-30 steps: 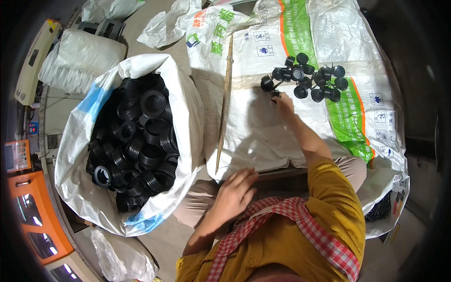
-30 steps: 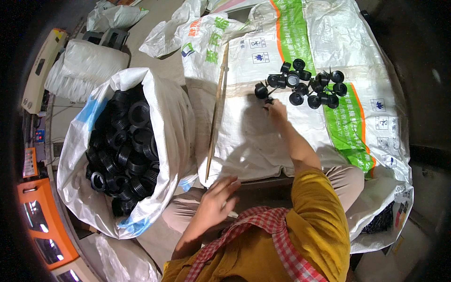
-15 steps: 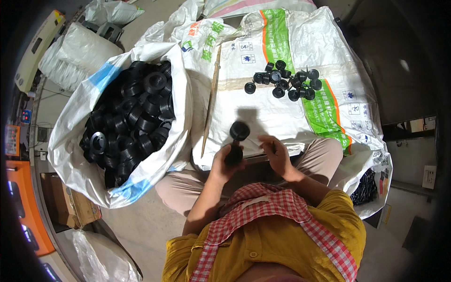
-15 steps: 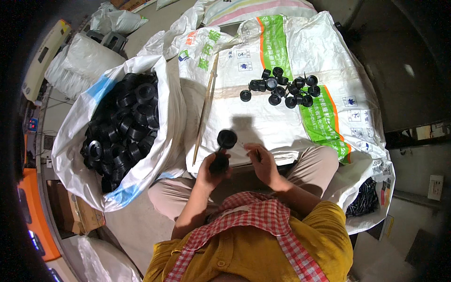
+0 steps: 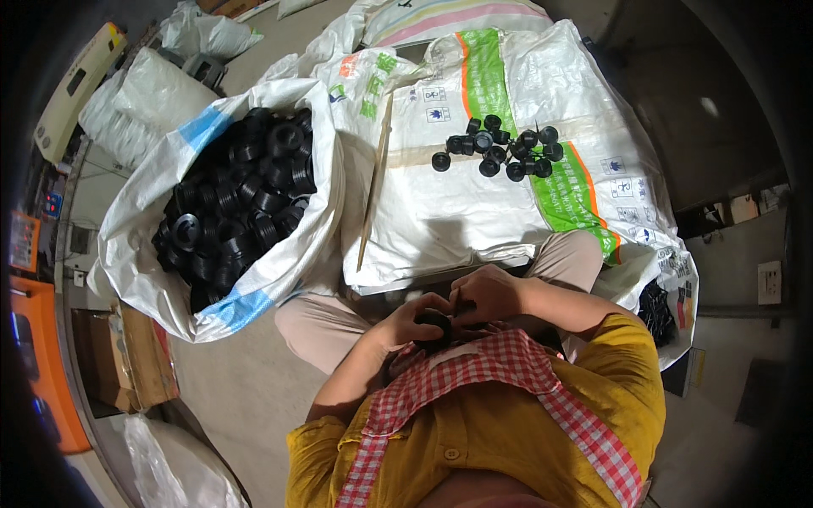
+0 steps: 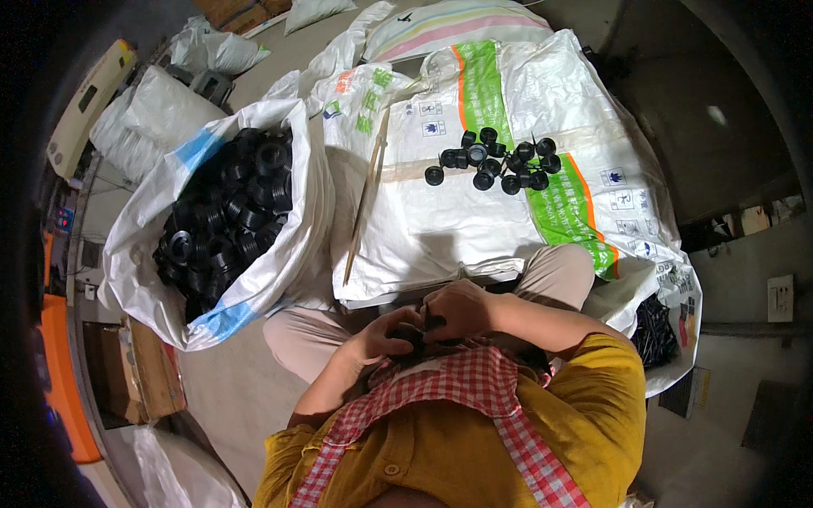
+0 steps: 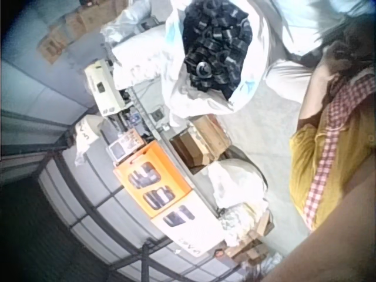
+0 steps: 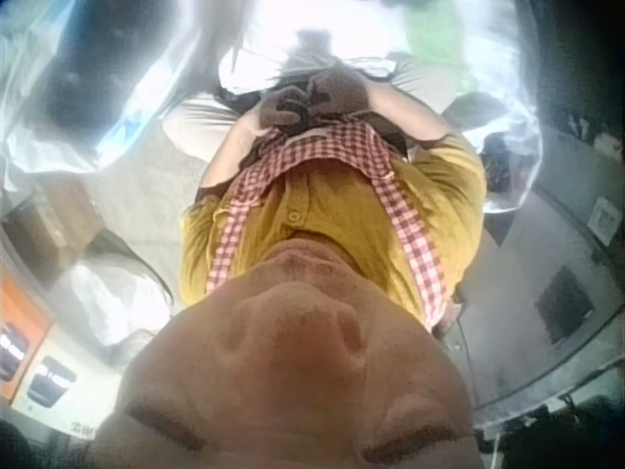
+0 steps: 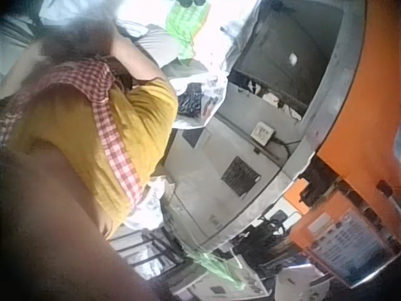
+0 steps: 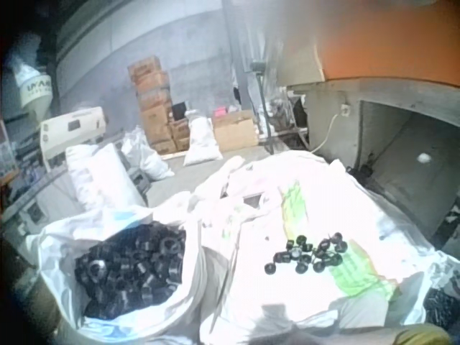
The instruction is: The person sits on the floor and repeatedly picks up black plastic threaded fittings and small black caps, then presses the caps onto the fittings by hand. The assembled units are placed into a large white sack. The person also moves a sack of parts and later handles a cardboard box containing white plastic objects.
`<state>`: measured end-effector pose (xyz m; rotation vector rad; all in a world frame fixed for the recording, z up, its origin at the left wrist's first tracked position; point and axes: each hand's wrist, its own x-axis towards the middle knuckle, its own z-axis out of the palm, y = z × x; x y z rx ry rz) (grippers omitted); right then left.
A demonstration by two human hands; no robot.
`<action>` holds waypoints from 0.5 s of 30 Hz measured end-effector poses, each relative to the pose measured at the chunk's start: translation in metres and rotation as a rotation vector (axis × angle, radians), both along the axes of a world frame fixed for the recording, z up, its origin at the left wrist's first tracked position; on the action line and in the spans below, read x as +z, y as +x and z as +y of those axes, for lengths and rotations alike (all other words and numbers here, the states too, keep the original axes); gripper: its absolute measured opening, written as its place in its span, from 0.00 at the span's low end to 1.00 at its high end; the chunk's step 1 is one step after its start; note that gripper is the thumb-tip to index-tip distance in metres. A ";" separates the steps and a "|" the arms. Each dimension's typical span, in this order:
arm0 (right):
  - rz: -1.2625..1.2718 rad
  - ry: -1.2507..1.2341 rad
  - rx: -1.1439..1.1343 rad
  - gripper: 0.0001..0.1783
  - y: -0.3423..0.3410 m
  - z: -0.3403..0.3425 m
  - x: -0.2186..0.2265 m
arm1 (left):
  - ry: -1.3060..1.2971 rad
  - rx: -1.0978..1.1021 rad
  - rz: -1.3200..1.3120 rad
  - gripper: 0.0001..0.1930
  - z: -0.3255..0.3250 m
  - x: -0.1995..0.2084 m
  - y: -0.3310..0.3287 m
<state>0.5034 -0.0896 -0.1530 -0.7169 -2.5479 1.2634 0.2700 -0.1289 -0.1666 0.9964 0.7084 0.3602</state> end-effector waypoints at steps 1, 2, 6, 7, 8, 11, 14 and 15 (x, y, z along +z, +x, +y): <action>0.050 0.076 -0.011 0.18 0.000 -0.006 0.005 | 0.162 -0.046 0.025 0.20 0.003 -0.003 -0.003; 0.100 0.153 -0.022 0.17 0.000 -0.010 0.011 | 0.031 0.036 -0.047 0.20 0.001 -0.003 -0.005; 0.289 0.377 -0.104 0.16 -0.008 -0.011 0.028 | -0.100 0.178 -0.025 0.20 -0.005 0.017 0.003; 0.287 0.370 -0.097 0.15 -0.008 -0.012 0.025 | -0.027 0.171 0.063 0.20 -0.005 0.022 0.004; 0.286 0.363 -0.090 0.15 -0.008 -0.012 0.023 | 0.160 0.150 0.176 0.20 -0.007 0.029 0.006; 0.020 0.055 -0.258 0.14 -0.014 -0.025 0.019 | 0.650 -0.009 0.493 0.19 -0.011 0.051 0.012; 0.073 -0.229 -0.208 0.12 -0.019 -0.032 0.010 | 1.089 -0.252 0.547 0.16 -0.007 0.043 0.002; 0.090 -0.499 -0.115 0.11 -0.018 -0.031 0.003 | 1.286 -0.254 0.419 0.15 -0.003 0.046 -0.004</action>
